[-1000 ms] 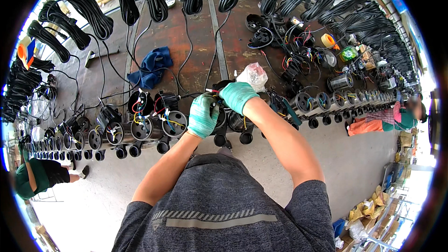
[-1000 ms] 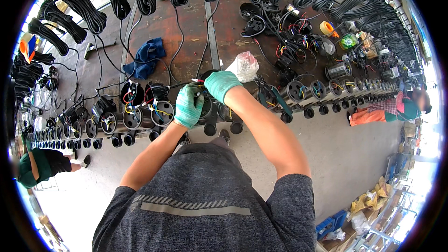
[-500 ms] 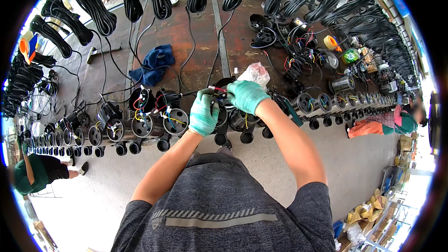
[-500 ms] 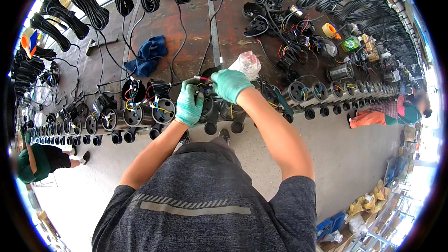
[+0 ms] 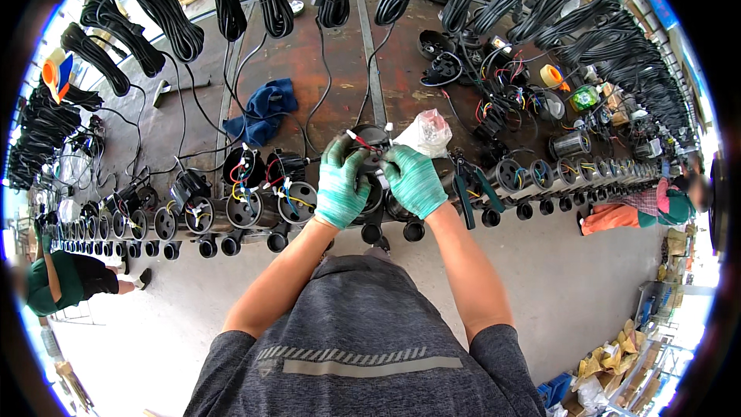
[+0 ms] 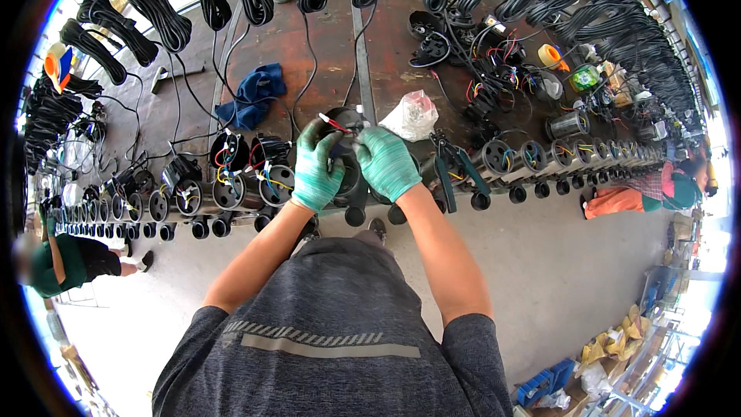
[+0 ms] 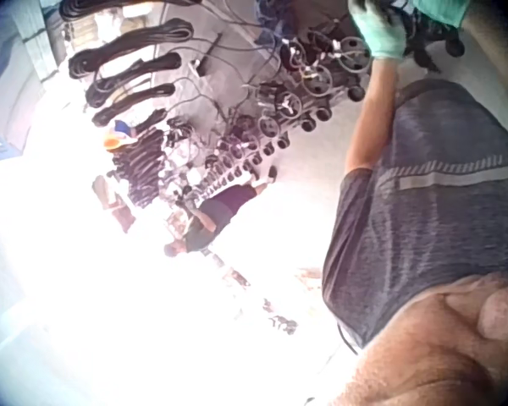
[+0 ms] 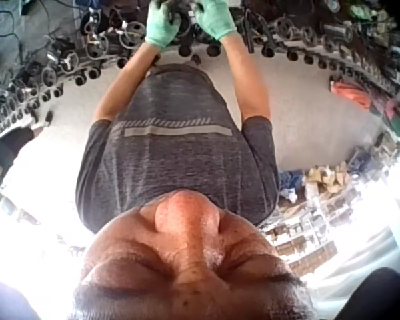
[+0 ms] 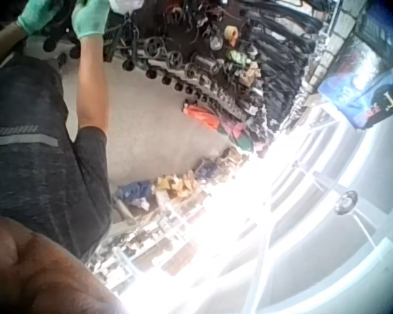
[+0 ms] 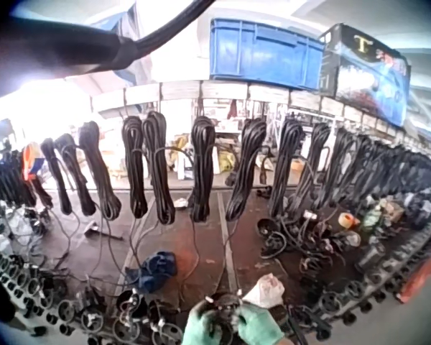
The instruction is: The person assembles electrical components at a workbench. They pick small white plastic connectors from a pile and insert them into cylindrical black housings containing wires. They then use pliers to crimp the connectors onto the wires. The person repeats this process for multiple units.
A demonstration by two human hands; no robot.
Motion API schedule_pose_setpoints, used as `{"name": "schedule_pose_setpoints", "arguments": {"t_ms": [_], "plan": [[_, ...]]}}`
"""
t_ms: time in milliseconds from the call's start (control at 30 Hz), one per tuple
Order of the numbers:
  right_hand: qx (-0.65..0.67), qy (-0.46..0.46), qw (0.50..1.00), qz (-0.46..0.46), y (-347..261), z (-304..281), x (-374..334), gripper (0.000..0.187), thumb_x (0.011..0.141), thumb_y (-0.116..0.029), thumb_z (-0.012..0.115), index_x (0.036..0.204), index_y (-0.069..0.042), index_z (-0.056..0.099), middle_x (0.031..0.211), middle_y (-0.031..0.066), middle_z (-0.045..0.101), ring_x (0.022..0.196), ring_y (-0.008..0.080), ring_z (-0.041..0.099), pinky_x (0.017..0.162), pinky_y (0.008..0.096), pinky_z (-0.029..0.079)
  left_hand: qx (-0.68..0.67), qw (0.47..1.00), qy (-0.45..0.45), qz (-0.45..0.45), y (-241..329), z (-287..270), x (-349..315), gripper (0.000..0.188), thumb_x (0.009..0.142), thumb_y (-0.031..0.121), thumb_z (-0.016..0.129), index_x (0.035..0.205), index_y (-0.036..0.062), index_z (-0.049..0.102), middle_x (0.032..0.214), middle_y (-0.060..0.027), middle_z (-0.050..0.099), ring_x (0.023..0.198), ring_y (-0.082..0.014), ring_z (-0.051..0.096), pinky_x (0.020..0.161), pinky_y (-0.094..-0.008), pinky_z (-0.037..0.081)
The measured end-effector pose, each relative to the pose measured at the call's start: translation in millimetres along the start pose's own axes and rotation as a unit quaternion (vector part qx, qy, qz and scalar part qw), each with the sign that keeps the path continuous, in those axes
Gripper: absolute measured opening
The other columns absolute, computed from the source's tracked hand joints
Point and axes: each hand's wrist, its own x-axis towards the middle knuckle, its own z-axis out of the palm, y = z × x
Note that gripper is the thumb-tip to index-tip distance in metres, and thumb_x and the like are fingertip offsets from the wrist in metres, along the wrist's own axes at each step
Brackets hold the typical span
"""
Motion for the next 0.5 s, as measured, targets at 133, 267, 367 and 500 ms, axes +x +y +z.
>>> {"name": "schedule_pose_setpoints", "arguments": {"t_ms": [133,267,367,500], "plan": [[-0.003,-0.018,0.995,-0.098,-19,0,-3,0.013,0.091,-0.008,0.073,0.104,-0.004,0.072,0.103,0.0194,0.070,0.094,0.0423,0.068,0.083,0.0505,0.058,0.107,0.993,-0.049,0.030,5,-40,15,0.052,0.070,0.017,0.086,0.121,0.0191,0.080,0.166,-0.0244,0.040,0.153,-0.0540,0.032,0.124,-0.0604,0.033],[0.004,-0.026,0.995,-0.093,-24,13,-13,0.014,0.096,-0.010,0.071,0.109,-0.004,0.070,0.106,0.0192,0.068,0.094,0.0418,0.068,0.081,0.0495,0.059,0.094,0.990,-0.082,0.070,-2,-54,18,0.044,0.069,0.020,0.091,0.113,0.0200,0.085,0.168,-0.0236,0.041,0.152,-0.0530,0.036,0.124,-0.0576,0.035],[0.025,-0.023,0.995,-0.095,-21,17,-12,0.013,0.098,-0.011,0.071,0.109,-0.004,0.068,0.106,0.0190,0.068,0.095,0.0423,0.068,0.080,0.0500,0.058,0.048,0.994,-0.090,0.038,-8,-48,14,0.045,0.069,0.018,0.091,0.114,0.0198,0.085,0.165,-0.0214,0.044,0.149,-0.0508,0.039,0.123,-0.0558,0.037],[0.055,-0.027,0.997,-0.044,-25,15,-15,0.012,0.098,-0.012,0.072,0.107,-0.005,0.067,0.101,0.0173,0.067,0.092,0.0425,0.069,0.078,0.0508,0.057,0.061,0.994,-0.086,0.035,-6,-41,11,0.043,0.070,0.018,0.091,0.112,0.0193,0.085,0.161,-0.0201,0.049,0.146,-0.0480,0.044,0.119,-0.0555,0.041]]}}
